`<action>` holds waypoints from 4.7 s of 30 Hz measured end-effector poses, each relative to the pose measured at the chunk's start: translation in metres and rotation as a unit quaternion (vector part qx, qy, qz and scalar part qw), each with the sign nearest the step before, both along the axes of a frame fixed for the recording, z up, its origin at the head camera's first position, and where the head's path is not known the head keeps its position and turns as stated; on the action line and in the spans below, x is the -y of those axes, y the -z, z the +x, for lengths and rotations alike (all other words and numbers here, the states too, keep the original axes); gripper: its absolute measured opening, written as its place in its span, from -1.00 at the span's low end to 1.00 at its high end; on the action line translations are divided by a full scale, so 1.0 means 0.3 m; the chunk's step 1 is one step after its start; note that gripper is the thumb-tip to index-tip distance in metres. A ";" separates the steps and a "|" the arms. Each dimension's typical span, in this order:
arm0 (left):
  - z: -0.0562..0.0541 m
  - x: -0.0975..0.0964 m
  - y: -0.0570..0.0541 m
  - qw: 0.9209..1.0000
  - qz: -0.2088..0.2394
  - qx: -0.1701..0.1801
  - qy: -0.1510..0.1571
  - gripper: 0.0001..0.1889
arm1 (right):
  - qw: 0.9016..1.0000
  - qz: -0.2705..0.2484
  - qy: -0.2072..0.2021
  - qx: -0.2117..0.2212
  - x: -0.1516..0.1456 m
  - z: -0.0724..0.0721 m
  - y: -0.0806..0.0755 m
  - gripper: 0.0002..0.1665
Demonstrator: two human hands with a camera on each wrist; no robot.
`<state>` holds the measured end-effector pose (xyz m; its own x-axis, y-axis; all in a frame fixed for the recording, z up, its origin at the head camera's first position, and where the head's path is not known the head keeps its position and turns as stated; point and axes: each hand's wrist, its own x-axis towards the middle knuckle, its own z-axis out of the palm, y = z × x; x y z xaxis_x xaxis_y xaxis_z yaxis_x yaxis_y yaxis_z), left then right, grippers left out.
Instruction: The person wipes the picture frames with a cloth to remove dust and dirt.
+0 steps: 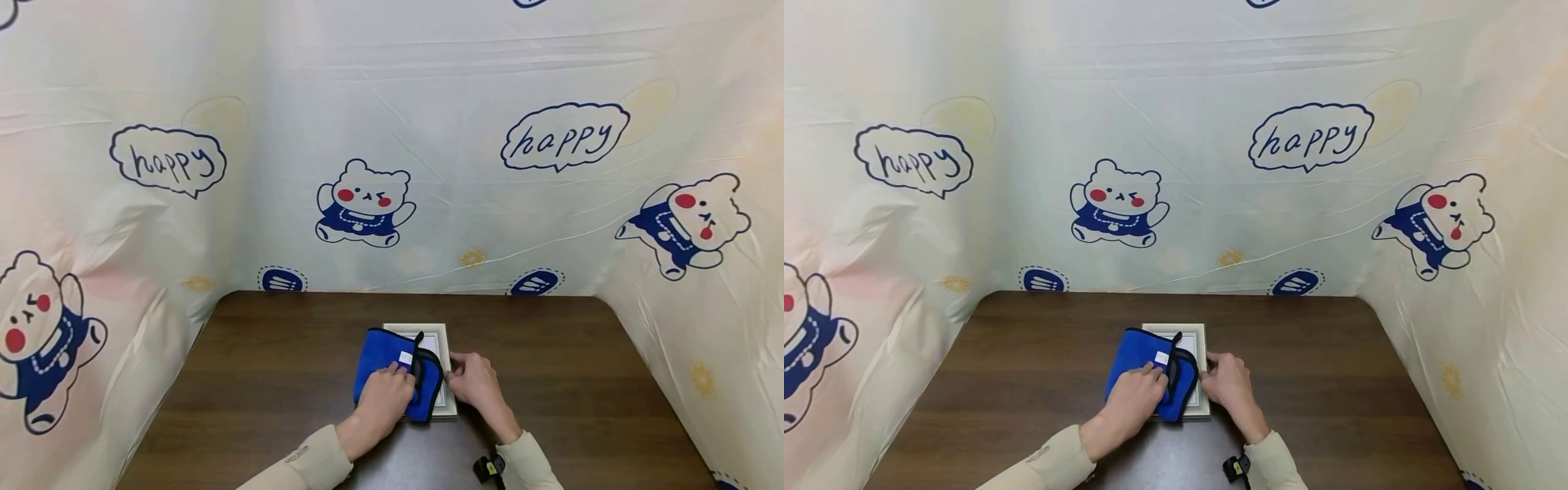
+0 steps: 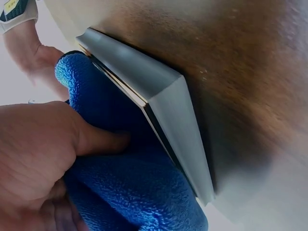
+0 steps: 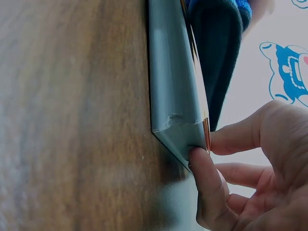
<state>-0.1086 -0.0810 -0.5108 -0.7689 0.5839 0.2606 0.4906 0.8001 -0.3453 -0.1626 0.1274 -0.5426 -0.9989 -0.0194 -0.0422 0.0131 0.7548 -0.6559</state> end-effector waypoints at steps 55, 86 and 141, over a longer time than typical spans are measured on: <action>0.081 -0.001 0.074 0.936 0.316 0.151 0.045 -0.30 | 0.991 -0.126 -0.007 0.054 -0.040 -0.014 0.020 -0.29; 0.105 -0.035 0.021 0.977 0.082 0.197 0.003 -0.53 | 0.990 -0.127 -0.001 0.063 -0.032 -0.004 0.019 -0.45; 0.269 0.092 -0.143 0.844 0.464 0.269 0.025 -0.22 | 0.994 -0.103 -0.031 0.024 -0.051 0.015 0.029 -0.55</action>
<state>-0.0278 -0.1086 -0.4678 -0.9021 0.3554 0.2447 0.4178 0.5772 0.7016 -0.1580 0.1428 -0.5512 -0.9923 -0.0948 -0.0792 0.0057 0.6055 -0.7958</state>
